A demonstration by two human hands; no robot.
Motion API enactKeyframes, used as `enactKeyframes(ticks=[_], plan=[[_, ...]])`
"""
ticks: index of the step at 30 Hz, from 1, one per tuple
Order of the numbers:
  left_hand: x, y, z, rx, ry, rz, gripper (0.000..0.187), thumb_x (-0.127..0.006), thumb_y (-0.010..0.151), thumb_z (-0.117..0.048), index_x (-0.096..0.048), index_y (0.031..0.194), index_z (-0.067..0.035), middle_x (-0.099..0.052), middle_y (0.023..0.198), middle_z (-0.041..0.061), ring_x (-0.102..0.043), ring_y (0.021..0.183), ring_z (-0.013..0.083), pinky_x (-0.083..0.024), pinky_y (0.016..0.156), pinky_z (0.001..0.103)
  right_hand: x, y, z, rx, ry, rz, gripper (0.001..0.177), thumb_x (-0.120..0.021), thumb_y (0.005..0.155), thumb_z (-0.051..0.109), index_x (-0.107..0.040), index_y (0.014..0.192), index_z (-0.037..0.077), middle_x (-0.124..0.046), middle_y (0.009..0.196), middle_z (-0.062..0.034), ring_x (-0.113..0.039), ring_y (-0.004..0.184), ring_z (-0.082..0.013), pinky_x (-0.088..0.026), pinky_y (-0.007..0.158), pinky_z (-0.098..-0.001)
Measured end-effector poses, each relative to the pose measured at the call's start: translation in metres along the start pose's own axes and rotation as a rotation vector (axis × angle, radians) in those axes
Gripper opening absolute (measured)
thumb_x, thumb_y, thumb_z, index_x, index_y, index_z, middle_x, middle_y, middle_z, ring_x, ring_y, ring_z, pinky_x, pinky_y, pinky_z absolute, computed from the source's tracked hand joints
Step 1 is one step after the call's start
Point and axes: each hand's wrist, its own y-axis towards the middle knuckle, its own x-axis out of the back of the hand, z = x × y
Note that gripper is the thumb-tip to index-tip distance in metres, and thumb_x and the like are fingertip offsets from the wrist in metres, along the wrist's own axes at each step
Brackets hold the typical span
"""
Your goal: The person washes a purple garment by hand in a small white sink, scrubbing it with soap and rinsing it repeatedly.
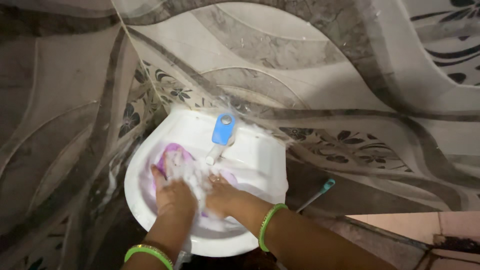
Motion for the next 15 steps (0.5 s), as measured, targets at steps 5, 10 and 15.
enactKeyframes(ticks=[5,10,15], plan=[[-0.011,-0.006,-0.001,0.068,-0.119,-0.036,0.037,-0.046,0.1,-0.023,-0.071,0.125,-0.011,-0.072,0.125,0.007,-0.066,0.121,0.0216,-0.005,0.123,0.064,-0.006,0.001,-0.009,0.103,0.084,0.043,0.046,-0.051,0.095,0.041,-0.059,0.133,0.016,-0.035,0.161,-0.0144,-0.036,0.143,-0.0359,-0.029,0.117,-0.0458],[-0.014,-0.019,-0.002,0.075,-0.325,0.009,0.035,-0.056,0.094,-0.032,-0.075,0.118,-0.014,-0.071,0.127,0.007,-0.067,0.124,0.0202,-0.029,0.123,0.042,-0.009,-0.02,-0.017,0.279,0.14,0.102,0.044,-0.052,0.094,0.042,-0.067,0.128,0.02,-0.04,0.16,-0.0119,-0.042,0.141,-0.035,-0.035,0.115,-0.0445],[-0.008,-0.049,-0.021,-0.009,-0.454,-0.032,0.036,-0.059,0.09,-0.034,-0.074,0.116,-0.014,-0.07,0.124,0.012,-0.064,0.122,0.0282,-0.046,0.107,0.043,0.023,-0.069,-0.035,0.66,-0.1,0.01,0.043,-0.057,0.088,0.043,-0.076,0.123,0.028,-0.051,0.156,-0.01,-0.054,0.134,-0.0356,-0.047,0.104,-0.045]])
